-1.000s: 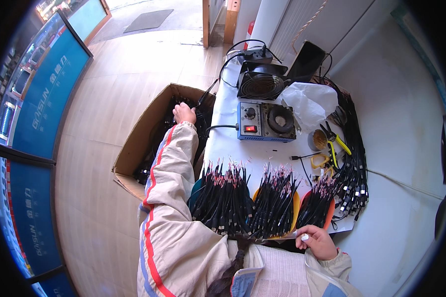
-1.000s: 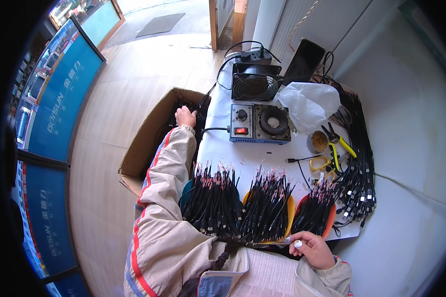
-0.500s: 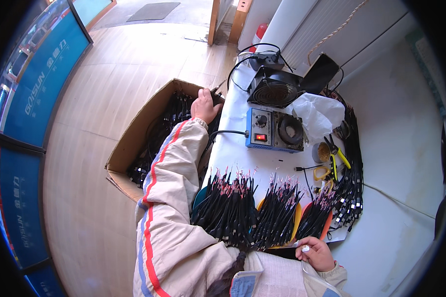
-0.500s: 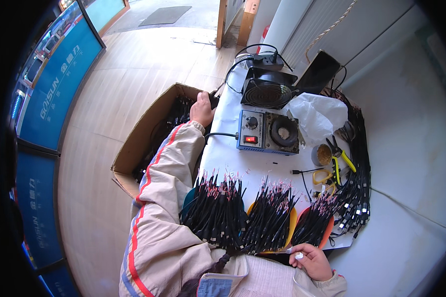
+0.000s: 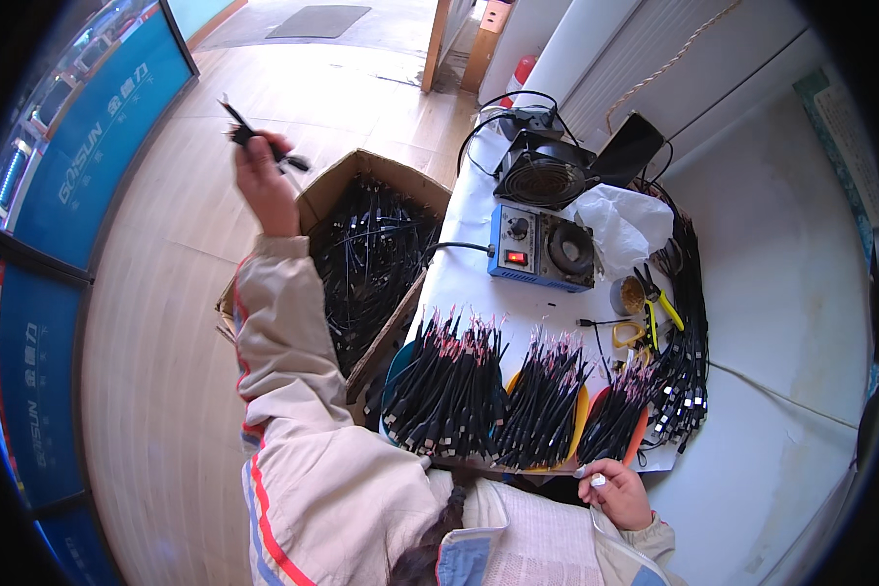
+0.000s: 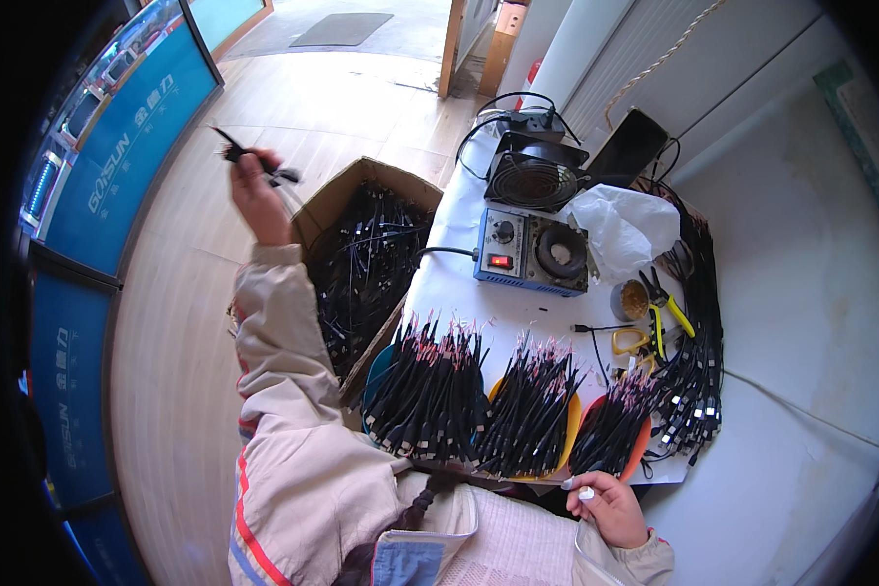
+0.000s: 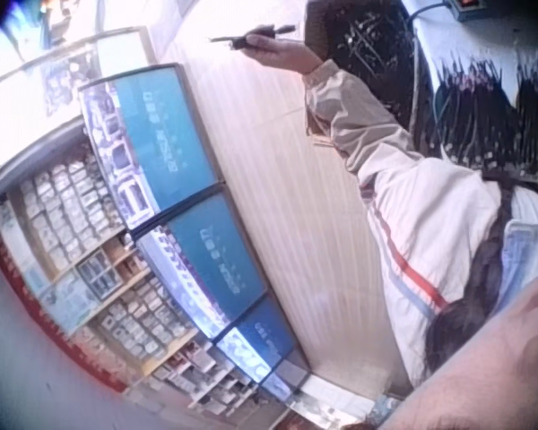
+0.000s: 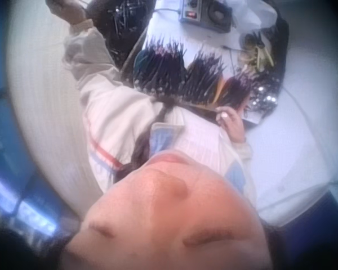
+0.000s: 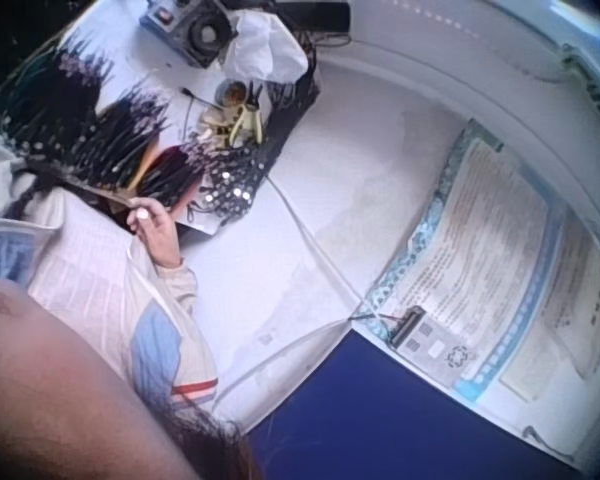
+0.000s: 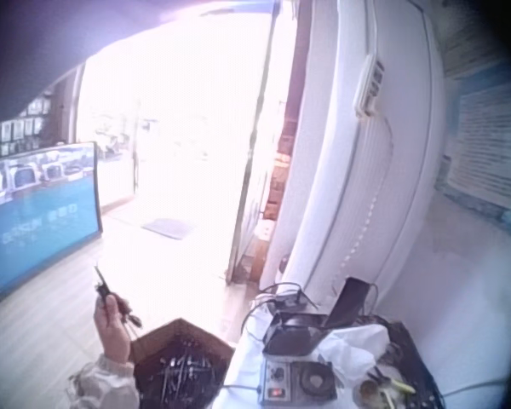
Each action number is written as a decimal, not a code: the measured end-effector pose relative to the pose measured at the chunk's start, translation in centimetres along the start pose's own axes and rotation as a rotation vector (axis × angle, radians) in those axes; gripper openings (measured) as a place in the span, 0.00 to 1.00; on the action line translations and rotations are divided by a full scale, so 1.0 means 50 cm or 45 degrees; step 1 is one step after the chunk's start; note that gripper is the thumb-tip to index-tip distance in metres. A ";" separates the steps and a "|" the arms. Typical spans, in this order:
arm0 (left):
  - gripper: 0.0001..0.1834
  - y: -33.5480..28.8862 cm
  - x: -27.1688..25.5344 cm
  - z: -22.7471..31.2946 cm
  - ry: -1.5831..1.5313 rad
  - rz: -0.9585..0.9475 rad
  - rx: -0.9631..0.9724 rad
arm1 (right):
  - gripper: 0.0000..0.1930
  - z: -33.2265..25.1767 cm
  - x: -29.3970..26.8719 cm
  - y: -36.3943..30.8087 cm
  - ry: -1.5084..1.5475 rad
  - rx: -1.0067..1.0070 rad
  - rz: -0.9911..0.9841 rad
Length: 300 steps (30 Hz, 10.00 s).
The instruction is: The person repeatedly picks up short black wires, applies flux to the exposed ends, and solders them using a soldering iron. Finished wires are placed into a cardboard box on the left. The person works one wire at a time in a repetitive cycle.
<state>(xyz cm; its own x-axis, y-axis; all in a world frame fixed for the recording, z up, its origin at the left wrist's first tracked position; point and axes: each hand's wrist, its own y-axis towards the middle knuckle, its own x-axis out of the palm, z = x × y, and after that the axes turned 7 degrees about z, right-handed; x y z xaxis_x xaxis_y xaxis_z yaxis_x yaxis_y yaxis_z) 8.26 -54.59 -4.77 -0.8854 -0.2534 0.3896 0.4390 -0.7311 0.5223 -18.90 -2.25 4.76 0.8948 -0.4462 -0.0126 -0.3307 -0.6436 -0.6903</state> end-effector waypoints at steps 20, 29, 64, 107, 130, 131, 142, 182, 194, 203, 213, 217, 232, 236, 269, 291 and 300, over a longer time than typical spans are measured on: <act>0.13 -0.098 -0.024 0.008 1.427 -1.118 0.040 | 0.11 0.017 -0.022 -0.011 0.004 -0.078 0.007; 0.11 -0.379 -0.195 -0.045 1.362 -1.782 -0.385 | 0.11 0.013 -0.027 0.017 -0.022 -0.059 -0.026; 0.07 -0.314 -0.211 -0.126 0.783 -1.149 -0.874 | 0.10 0.002 0.002 0.023 -0.115 -0.065 0.020; 0.20 -0.328 -0.030 -0.324 1.447 -1.005 -0.387 | 0.09 0.006 -0.007 0.012 -0.192 -0.101 0.055; 0.06 -0.346 -0.092 0.374 0.801 -1.268 -0.032 | 0.10 0.053 0.009 -0.069 -0.092 -0.345 -0.458; 0.06 -0.348 -0.097 0.376 0.813 -1.281 -0.060 | 0.10 0.057 0.007 -0.079 -0.081 -0.351 -0.455; 0.10 -0.300 -0.126 0.399 0.861 -1.373 -0.219 | 0.09 0.125 -0.012 -0.131 -0.091 -0.451 -0.507; 0.08 -0.635 -0.194 0.756 -0.498 -1.145 -1.273 | 0.05 0.105 0.171 -0.157 -0.368 -1.571 0.088; 0.10 -0.613 -0.204 0.748 -0.568 -1.141 -1.385 | 0.09 0.087 0.175 -0.147 0.163 -0.910 -0.374; 0.10 -0.628 -0.199 0.762 -0.582 -1.232 -1.439 | 0.08 0.107 0.154 -0.161 0.259 -0.879 -0.348; 0.10 -0.664 -0.193 0.765 -0.792 -1.182 -1.492 | 0.07 0.168 0.170 -0.153 0.913 -0.702 -0.548; 0.09 -0.670 -0.191 0.766 -0.725 -1.165 -1.480 | 0.08 0.170 0.180 -0.156 0.939 -0.730 -0.446; 0.09 -0.743 -0.111 0.757 -0.520 -1.267 -1.391 | 0.09 0.200 0.070 -0.131 0.980 -0.695 -0.425; 0.09 -0.771 -0.095 0.763 -0.534 -1.282 -1.381 | 0.09 0.215 0.036 -0.138 0.885 -0.799 -0.354; 0.09 -0.691 -0.116 0.640 -0.407 -0.760 -1.184 | 0.13 -0.087 0.074 0.118 -0.799 -1.363 0.174; 0.09 -0.671 -0.150 0.651 -0.420 -0.661 -1.160 | 0.10 -0.181 0.166 0.185 -0.375 -1.387 0.412; 0.09 -0.674 -0.077 0.697 -0.417 -0.701 -1.026 | 0.05 0.044 0.138 -0.071 0.185 -1.099 -0.159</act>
<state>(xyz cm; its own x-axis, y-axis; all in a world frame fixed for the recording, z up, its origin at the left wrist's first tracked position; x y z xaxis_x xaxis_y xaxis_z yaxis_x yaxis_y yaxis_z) 2.21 -6.90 2.59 -0.7950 0.3419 0.5010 -0.3545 -0.9322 0.0736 -10.88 -1.68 5.53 0.9119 -0.3783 0.1590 -0.3968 -0.9116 0.1072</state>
